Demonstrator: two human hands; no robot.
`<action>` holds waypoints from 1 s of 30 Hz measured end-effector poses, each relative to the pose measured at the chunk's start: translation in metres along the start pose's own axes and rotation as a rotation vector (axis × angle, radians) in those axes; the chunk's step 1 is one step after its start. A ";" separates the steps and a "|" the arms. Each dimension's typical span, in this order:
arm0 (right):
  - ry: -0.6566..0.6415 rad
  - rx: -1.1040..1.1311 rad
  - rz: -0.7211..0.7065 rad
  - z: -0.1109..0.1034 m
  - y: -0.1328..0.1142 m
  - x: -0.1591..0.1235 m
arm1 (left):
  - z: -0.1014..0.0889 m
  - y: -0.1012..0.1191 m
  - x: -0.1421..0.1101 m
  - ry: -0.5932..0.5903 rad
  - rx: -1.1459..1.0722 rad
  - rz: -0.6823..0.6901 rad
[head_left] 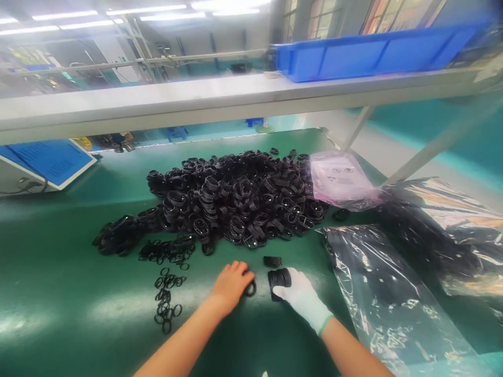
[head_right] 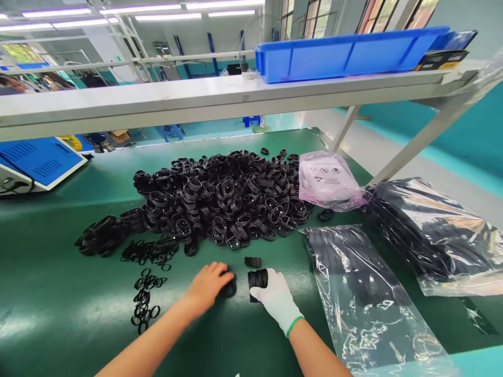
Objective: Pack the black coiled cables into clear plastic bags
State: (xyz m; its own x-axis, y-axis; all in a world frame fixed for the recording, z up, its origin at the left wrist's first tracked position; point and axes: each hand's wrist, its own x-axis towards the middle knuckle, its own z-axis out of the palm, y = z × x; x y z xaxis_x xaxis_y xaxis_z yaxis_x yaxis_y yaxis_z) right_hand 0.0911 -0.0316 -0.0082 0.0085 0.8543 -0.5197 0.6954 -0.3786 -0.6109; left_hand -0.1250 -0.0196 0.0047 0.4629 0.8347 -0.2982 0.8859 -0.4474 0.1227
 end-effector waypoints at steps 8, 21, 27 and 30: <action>-0.005 -0.016 -0.032 0.000 0.003 0.003 | 0.011 0.049 -0.004 -0.024 -0.220 -0.402; -0.009 -0.049 -0.061 -0.001 0.006 0.000 | 0.034 0.059 -0.012 0.077 -0.830 -0.328; -0.033 -0.057 -0.067 -0.002 0.006 0.001 | 0.033 0.062 -0.002 0.045 -0.810 -0.330; -0.028 -0.075 -0.030 0.002 0.002 0.000 | 0.036 0.063 -0.001 0.024 -0.787 -0.334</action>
State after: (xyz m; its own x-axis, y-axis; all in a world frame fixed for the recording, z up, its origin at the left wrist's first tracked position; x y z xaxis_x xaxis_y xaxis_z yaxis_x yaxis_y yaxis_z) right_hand 0.0912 -0.0332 -0.0112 -0.0328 0.8541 -0.5191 0.7472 -0.3240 -0.5803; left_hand -0.0708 -0.0604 -0.0214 0.1664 0.8937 -0.4166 0.7351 0.1692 0.6565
